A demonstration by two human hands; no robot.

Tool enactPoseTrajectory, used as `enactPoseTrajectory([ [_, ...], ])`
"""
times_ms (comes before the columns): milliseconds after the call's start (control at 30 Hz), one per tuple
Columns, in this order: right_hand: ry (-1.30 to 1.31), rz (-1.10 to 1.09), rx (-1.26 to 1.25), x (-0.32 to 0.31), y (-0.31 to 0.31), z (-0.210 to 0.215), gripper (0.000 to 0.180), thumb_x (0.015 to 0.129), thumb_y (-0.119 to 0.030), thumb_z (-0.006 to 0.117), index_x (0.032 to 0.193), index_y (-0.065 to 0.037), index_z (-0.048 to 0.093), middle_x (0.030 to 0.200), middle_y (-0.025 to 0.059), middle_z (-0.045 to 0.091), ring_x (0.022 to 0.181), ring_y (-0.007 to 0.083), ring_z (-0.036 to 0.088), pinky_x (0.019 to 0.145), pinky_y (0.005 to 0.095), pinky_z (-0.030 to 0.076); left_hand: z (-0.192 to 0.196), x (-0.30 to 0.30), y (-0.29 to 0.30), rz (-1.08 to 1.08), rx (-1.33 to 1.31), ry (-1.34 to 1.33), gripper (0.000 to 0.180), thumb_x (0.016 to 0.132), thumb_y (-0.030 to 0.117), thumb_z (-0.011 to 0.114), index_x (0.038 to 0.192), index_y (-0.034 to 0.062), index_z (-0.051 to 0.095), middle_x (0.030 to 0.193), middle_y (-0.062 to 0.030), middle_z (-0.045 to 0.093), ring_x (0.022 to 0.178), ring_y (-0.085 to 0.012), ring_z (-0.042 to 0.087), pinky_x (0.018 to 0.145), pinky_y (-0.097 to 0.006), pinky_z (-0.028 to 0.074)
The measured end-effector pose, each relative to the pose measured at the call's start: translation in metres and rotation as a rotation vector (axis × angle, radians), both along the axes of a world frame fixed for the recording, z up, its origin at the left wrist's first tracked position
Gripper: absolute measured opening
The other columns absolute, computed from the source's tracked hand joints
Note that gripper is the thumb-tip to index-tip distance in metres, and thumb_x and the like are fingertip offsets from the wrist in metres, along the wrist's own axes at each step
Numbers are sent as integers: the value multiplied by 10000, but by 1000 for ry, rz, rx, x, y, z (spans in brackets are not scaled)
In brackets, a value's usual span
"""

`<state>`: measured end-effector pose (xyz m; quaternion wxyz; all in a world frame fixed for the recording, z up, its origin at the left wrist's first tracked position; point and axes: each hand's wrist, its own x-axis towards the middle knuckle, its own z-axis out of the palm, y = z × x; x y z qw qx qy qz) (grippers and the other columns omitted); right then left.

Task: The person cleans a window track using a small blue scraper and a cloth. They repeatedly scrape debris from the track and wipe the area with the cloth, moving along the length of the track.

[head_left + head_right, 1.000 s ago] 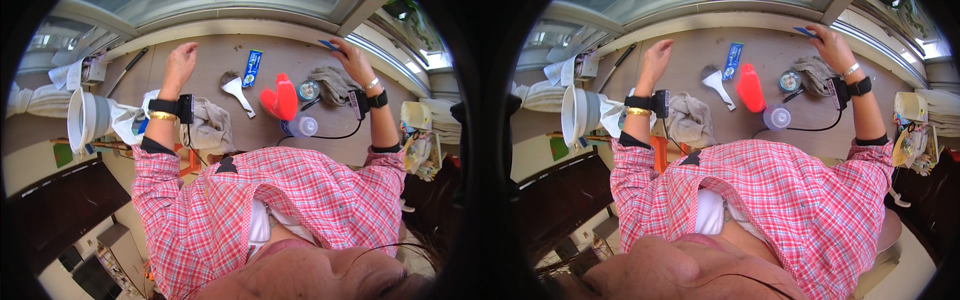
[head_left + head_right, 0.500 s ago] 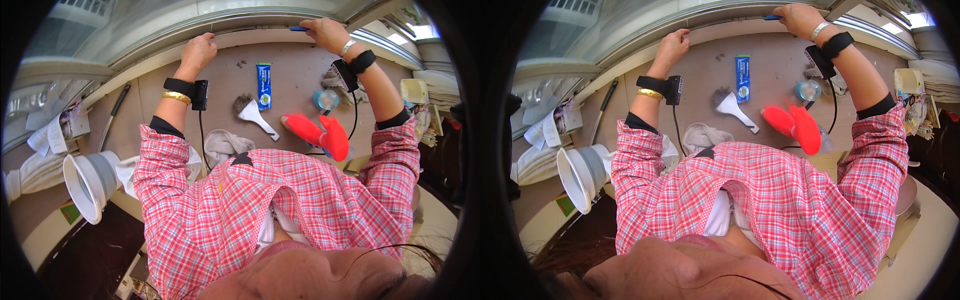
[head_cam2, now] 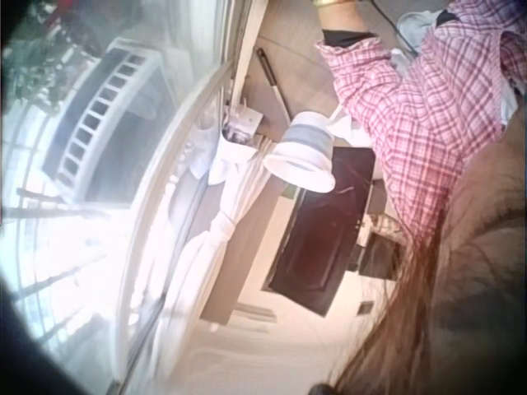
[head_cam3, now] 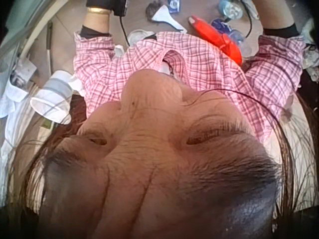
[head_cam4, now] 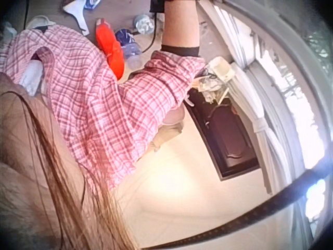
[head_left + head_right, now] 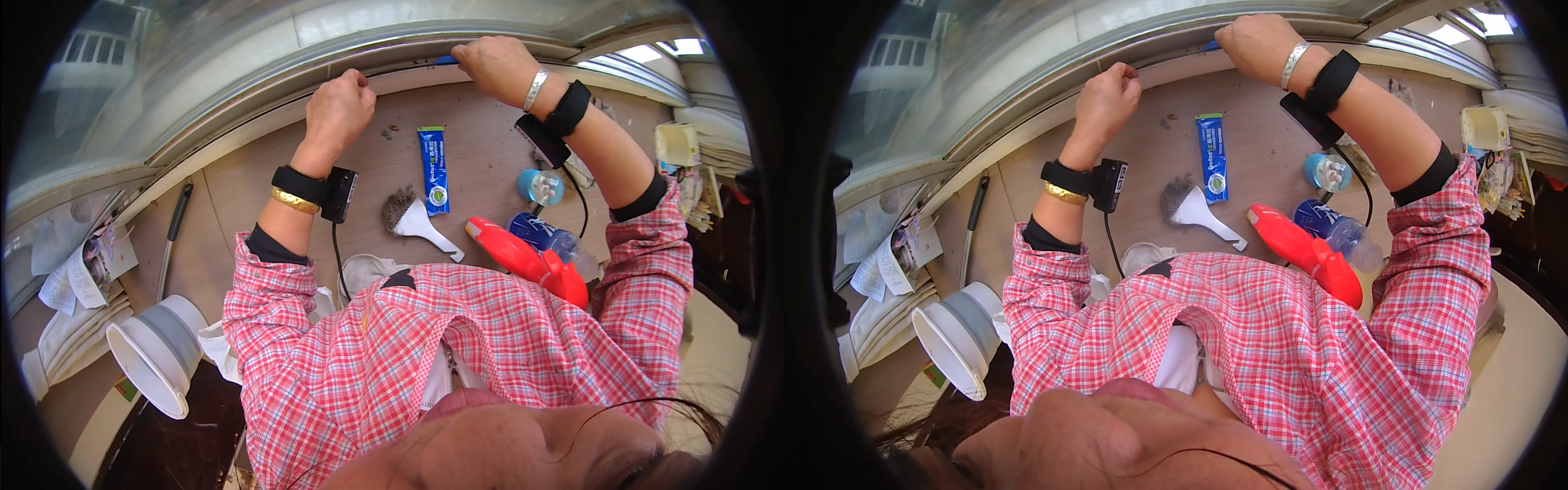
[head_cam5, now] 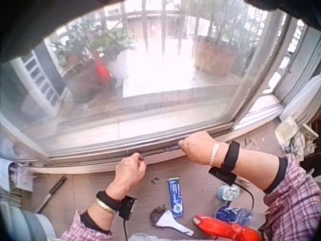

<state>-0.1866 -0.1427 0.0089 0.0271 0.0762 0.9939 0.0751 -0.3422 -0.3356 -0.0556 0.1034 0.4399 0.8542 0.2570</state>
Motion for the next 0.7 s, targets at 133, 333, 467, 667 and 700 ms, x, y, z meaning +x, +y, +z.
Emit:
enactPoseTrajectory([
  [133, 9, 20, 63, -2, 2, -3, 38, 839, -106, 591, 838, -79, 619, 719, 126, 647, 700, 297, 649, 598, 372, 522, 1, -2, 1, 45, -26, -44, 293, 803, 209, 522, 1017, 45, 636, 807, -166, 673, 802, -346, 645, 728, -423, 505],
  [333, -40, -10, 61, -4, 6, -13, 32, 837, -94, 592, 834, -82, 621, 711, 132, 644, 697, 297, 650, 597, 368, 525, 3, -3, 3, -14, 11, -21, 322, 784, 189, 515, 1036, 23, 628, 840, -190, 672, 834, -369, 637, 756, -429, 497],
  [467, -36, -6, 45, -7, 5, -17, 40, 836, -95, 590, 814, -77, 620, 711, 135, 640, 699, 307, 645, 600, 381, 521, 0, -6, 6, -53, -39, -99, 340, 786, 209, 504, 1051, 45, 640, 933, -208, 669, 936, -378, 622, 824, -435, 491],
  [667, -49, -12, -55, -10, 16, -17, 46, 822, -93, 592, 809, -66, 626, 714, 144, 635, 716, 338, 632, 628, 405, 513, -1, -17, 13, -100, -25, -352, 341, 776, 186, 512, 1037, 7, 637, 847, -194, 670, 808, -322, 646, 741, -382, 499],
  [700, -59, -23, -67, -10, 17, -18, 50, 821, -94, 591, 820, -65, 633, 719, 147, 637, 722, 341, 631, 635, 409, 511, -1, -17, 12, -99, -34, -408, 340, 777, 175, 511, 1039, -6, 633, 801, -182, 669, 751, -293, 648, 706, -365, 498],
])
